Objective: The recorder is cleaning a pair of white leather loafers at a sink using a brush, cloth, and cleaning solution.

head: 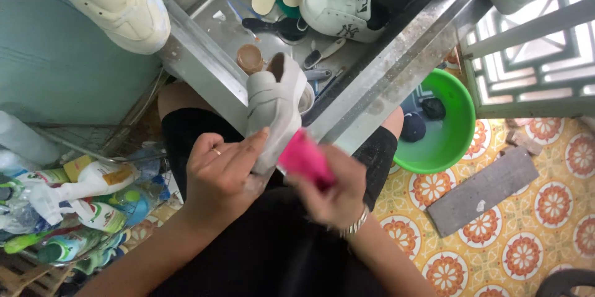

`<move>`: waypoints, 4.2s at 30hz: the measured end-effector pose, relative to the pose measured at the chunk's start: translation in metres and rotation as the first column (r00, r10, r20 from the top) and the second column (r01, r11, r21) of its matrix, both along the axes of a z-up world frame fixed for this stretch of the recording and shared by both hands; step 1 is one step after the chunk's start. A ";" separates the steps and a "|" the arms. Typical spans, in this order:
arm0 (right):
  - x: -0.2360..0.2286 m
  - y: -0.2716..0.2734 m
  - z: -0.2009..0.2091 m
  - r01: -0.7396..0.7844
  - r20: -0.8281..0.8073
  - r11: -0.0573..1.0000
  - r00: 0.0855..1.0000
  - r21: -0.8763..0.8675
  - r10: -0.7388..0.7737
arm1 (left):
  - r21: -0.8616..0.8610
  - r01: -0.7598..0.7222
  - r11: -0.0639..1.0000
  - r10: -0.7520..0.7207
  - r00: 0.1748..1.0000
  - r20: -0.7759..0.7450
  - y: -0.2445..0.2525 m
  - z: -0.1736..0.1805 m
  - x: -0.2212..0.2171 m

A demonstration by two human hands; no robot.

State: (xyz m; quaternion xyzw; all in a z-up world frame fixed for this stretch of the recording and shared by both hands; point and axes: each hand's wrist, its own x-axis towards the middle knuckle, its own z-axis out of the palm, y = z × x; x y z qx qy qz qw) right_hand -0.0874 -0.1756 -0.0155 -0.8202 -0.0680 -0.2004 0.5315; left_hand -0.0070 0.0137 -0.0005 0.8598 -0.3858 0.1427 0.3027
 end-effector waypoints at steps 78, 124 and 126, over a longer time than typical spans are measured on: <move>0.072 -0.053 -0.022 -0.252 -0.281 0.946 0.941 -0.205 0.190 | 0.003 -0.027 1.000 0.026 0.922 -0.387 0.092 0.004 -0.021; 0.012 0.001 0.011 -0.012 -0.553 1.000 0.833 -0.019 -0.001 | 0.008 0.020 1.000 -0.018 0.965 -0.262 0.077 0.006 -0.028; 0.011 0.012 0.032 -0.262 -0.300 0.965 0.918 0.030 0.259 | 0.016 0.025 1.000 -0.021 0.970 -0.241 0.078 0.008 -0.024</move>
